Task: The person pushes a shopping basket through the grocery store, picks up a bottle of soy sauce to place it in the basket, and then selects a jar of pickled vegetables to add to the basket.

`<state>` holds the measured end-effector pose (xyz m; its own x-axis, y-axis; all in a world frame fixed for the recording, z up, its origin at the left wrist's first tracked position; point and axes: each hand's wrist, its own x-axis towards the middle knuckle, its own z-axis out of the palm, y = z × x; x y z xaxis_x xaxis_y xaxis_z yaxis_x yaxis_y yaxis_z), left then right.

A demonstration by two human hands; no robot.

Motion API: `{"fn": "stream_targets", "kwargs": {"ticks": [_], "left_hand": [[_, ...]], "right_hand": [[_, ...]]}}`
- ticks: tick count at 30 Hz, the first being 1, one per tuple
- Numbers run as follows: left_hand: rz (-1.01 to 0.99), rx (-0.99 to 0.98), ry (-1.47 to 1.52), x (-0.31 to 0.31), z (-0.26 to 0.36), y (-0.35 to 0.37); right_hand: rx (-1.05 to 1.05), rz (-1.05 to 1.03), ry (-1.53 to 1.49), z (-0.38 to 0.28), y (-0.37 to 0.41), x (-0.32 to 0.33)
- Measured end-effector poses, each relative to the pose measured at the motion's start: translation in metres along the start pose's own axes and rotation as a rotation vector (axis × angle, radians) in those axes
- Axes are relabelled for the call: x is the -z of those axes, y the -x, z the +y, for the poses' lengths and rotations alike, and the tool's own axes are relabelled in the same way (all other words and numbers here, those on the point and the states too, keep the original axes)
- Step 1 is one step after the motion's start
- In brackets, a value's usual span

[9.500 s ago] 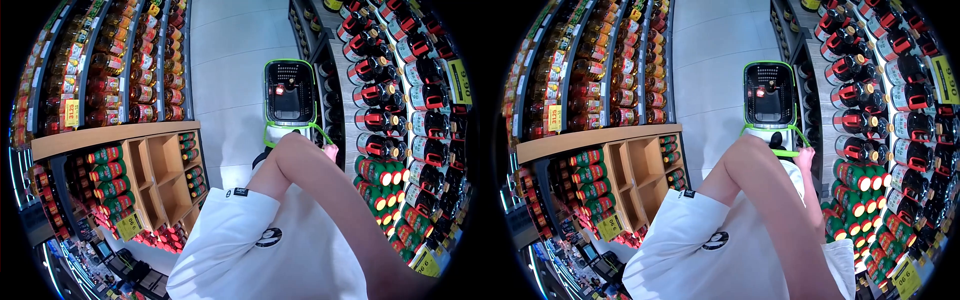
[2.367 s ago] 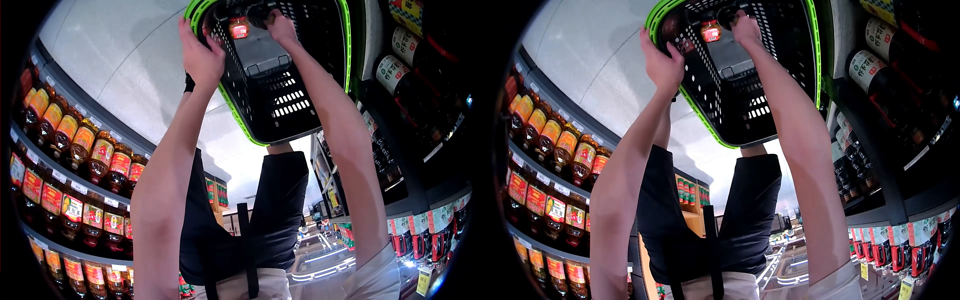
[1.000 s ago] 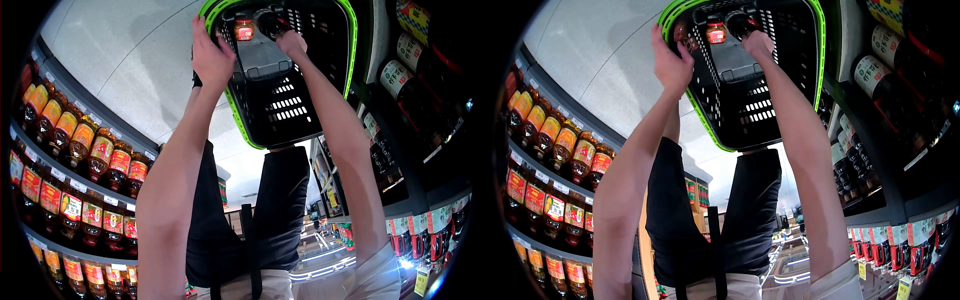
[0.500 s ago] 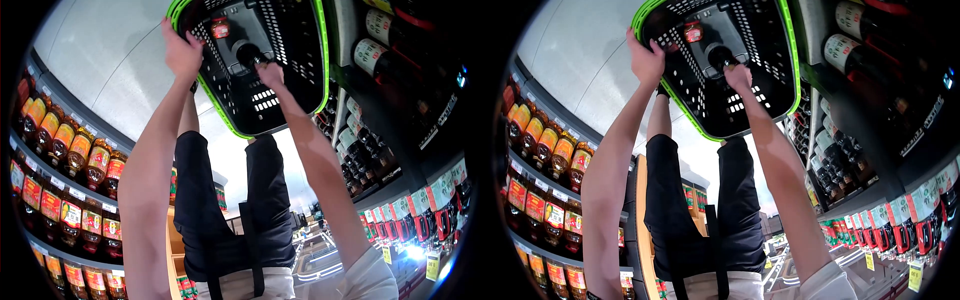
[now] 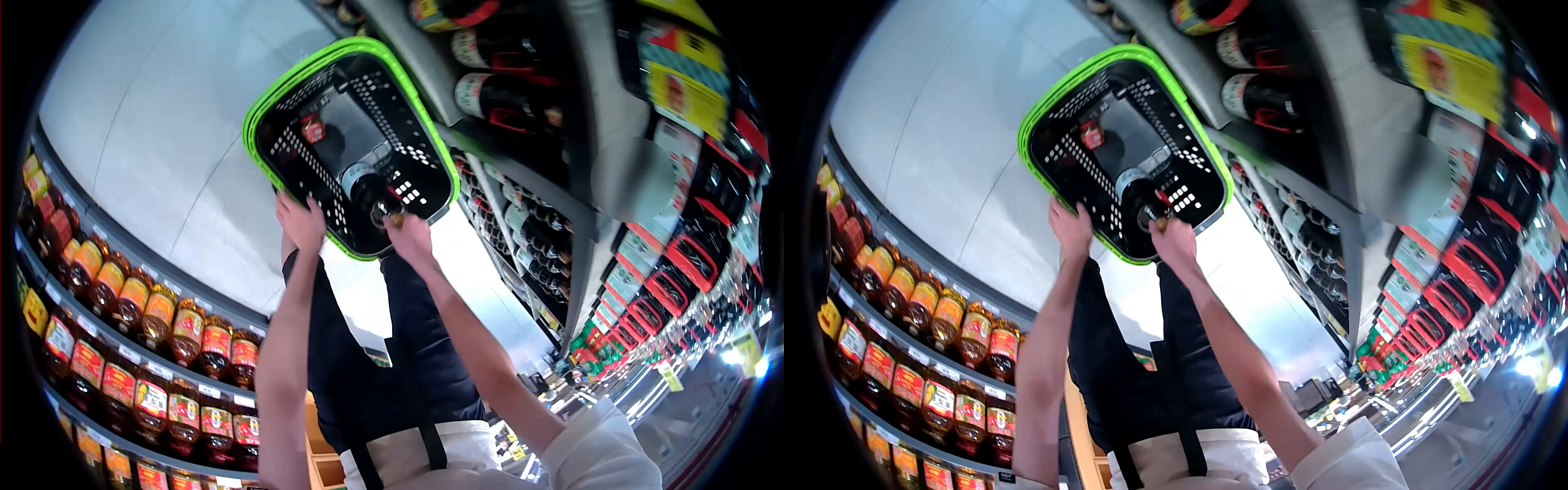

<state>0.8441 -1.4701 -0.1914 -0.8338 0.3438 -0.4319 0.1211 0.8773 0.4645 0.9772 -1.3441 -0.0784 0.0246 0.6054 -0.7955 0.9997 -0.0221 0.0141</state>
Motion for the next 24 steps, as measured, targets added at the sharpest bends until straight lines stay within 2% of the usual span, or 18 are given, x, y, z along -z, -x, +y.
{"fn": "stream_targets", "kwargs": {"ticks": [1, 3, 5, 7, 9, 11, 12, 15, 16, 17, 19, 22, 23, 24], "left_hand": [[0.001, -0.011, 0.013, 0.002, 0.011, 0.021], [-0.245, 0.155, 0.101, 0.009, 0.028, 0.056], [-0.553, 0.514, 0.532, -0.004, 0.023, 0.088], [-0.888, 0.925, 1.027, 0.005, 0.044, 0.109], [-0.996, 1.01, 1.193, 0.058, 0.102, 0.125], [-1.068, 0.863, 1.677, 0.084, 0.135, 0.14], [-1.075, 0.824, 1.755, 0.091, 0.144, 0.146], [-1.019, 0.89, 1.803, 0.124, 0.182, 0.169], [-1.018, 0.799, 1.828, 0.129, 0.19, 0.178], [-0.976, 0.825, 1.841, 0.133, 0.199, 0.188], [-1.042, 0.755, 1.881, 0.147, 0.219, 0.205], [-1.095, 0.649, 1.706, 0.177, 0.256, 0.218], [-1.112, 0.637, 1.62, 0.189, 0.267, 0.219], [-1.157, 0.727, 1.571, 0.208, 0.286, 0.218]], "right_hand": [[-0.023, 0.008, -0.003, 0.004, 0.013, 0.007], [0.025, 0.038, -0.092, 0.007, 0.048, 0.034], [0.061, 0.073, -0.161, 0.013, 0.084, 0.058], [0.112, 0.109, -0.239, 0.018, 0.117, 0.085], [0.16, 0.08, -0.24, 0.025, 0.148, 0.114], [0.17, 0.099, -0.244, 0.031, 0.181, 0.142], [0.171, 0.093, -0.218, 0.034, 0.196, 0.156], [0.177, 0.103, -0.233, 0.046, 0.243, 0.193], [0.186, 0.123, -0.266, 0.053, 0.255, 0.199], [0.247, 0.193, -0.267, 0.061, 0.266, 0.205], [0.309, 0.284, -0.299, 0.068, 0.285, 0.222], [0.215, 0.185, -0.287, 0.077, 0.316, 0.257], [0.215, 0.21, -0.32, 0.08, 0.323, 0.263], [0.235, 0.212, -0.355, 0.085, 0.328, 0.269]]}}
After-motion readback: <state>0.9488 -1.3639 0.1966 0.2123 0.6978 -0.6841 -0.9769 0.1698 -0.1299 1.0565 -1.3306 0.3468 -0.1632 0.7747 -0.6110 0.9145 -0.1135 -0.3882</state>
